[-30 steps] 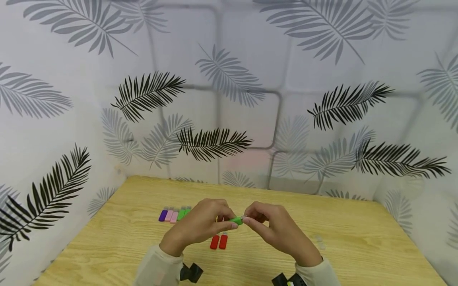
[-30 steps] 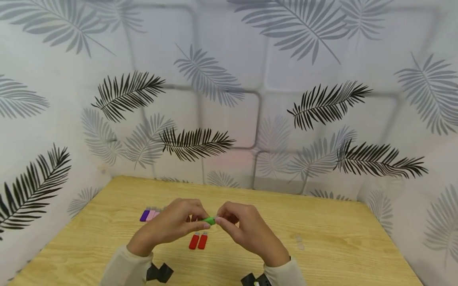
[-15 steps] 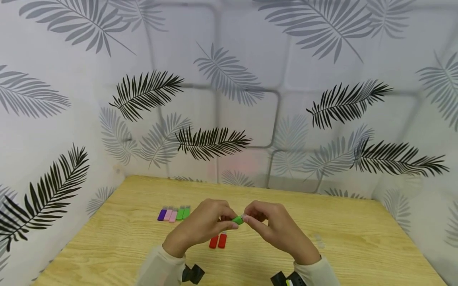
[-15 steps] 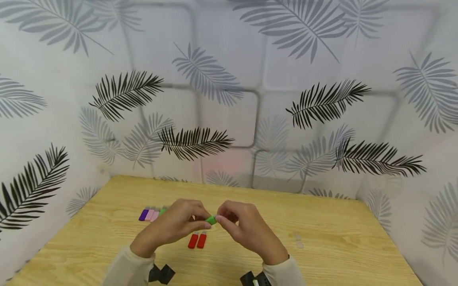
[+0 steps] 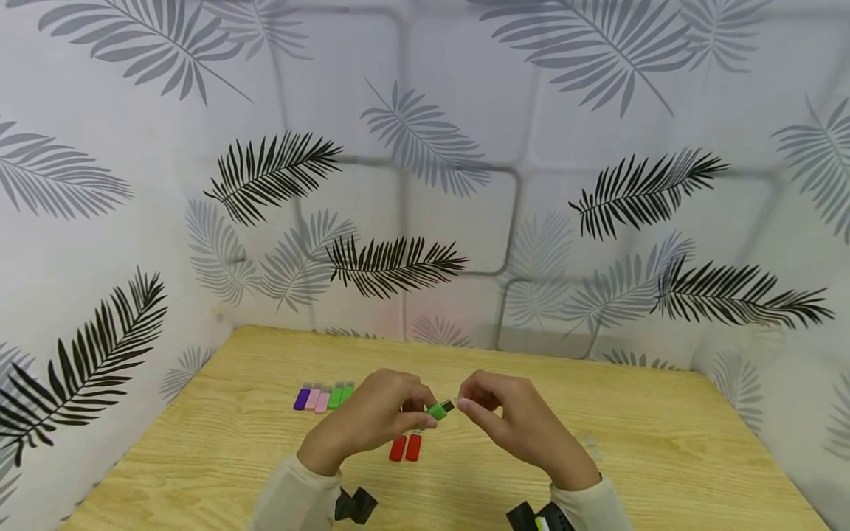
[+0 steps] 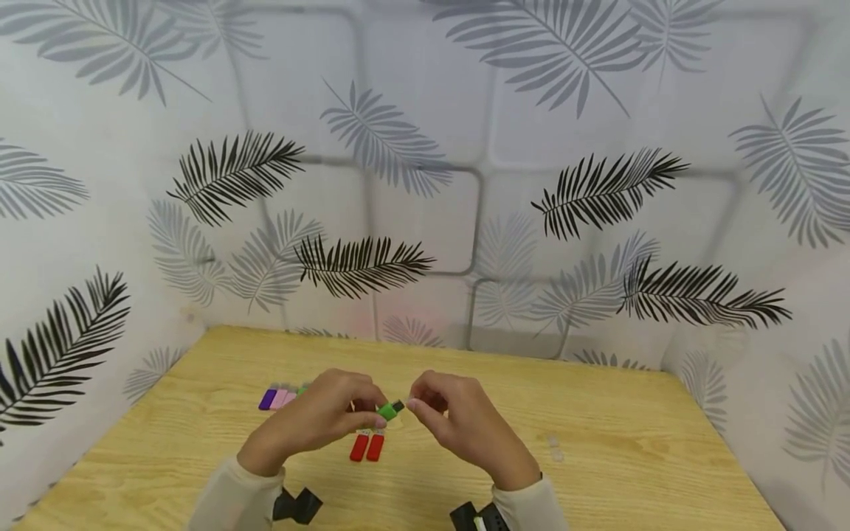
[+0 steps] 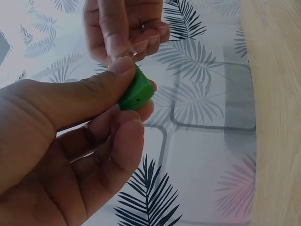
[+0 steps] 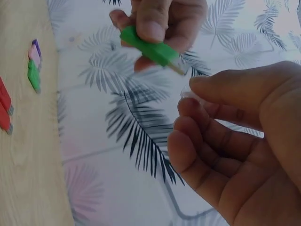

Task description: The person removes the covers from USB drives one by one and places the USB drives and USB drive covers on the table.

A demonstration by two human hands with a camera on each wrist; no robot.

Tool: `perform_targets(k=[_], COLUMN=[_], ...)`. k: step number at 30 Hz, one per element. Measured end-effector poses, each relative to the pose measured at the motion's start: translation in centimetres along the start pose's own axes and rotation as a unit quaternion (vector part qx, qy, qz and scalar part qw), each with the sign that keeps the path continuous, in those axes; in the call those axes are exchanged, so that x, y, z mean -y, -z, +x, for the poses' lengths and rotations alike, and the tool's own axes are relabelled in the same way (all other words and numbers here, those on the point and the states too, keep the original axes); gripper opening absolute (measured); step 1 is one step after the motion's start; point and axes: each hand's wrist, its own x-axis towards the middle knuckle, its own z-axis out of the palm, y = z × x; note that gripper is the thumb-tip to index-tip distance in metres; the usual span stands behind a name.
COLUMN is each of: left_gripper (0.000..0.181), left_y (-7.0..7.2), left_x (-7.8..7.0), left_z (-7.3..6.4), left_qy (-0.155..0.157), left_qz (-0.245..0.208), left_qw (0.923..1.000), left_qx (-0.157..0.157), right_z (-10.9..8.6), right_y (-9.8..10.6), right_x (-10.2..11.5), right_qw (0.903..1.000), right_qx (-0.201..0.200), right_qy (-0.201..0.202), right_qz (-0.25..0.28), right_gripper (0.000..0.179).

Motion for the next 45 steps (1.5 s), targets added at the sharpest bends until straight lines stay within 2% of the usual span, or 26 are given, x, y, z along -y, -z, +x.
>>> perform_targets(k=[8, 14, 20, 29, 34, 37, 43, 45], left_gripper=[0.011, 0.010, 0.005, 0.012, 0.004, 0.006, 0.013, 0.014], left_y=[0.6, 1.1, 1.3, 1.1, 0.7, 0.4, -0.4, -0.6], left_x=[0.8, 1.7, 2.6, 4.0, 4.9, 5.4, 6.3, 6.5], left_z=[-0.5, -0.8, -1.0, -1.2, -1.3, -1.4, -1.5, -1.5], left_qy=[0.038, 0.077, 0.120, 0.155, 0.187, 0.212, 0.253, 0.260], left_qz=[0.004, 0.016, 0.015, -0.006, -0.039, -0.049, -0.051, -0.052], left_qw=[0.9992, 0.9969, 0.9927, 0.9879, 0.9814, 0.9758, 0.9653, 0.9633], left_qx=[-0.009, -0.007, 0.002, 0.011, 0.010, 0.015, 0.037, 0.041], right_z=[-1.6, -2.7, -4.2, -6.5, -7.9, -8.6, -10.0, -10.5], right_y=[2.9, 5.1, 6.8, 8.4, 9.1, 9.3, 9.2, 9.1], right_x=[-1.6, -2.8, -4.6, -7.7, -9.0, -9.8, -11.4, -11.8], right_qw=[0.9942, 0.9811, 0.9707, 0.9486, 0.9307, 0.9239, 0.8991, 0.8955], right_qx=[-0.008, -0.023, -0.029, -0.004, 0.011, 0.023, 0.049, 0.062], right_qy=[-0.096, -0.185, -0.234, -0.311, -0.364, -0.381, -0.431, -0.433], right_qz=[-0.048, -0.052, -0.048, -0.058, -0.038, -0.018, 0.058, 0.080], right_gripper=[0.009, 0.012, 0.016, 0.015, 0.014, 0.014, 0.016, 0.020])
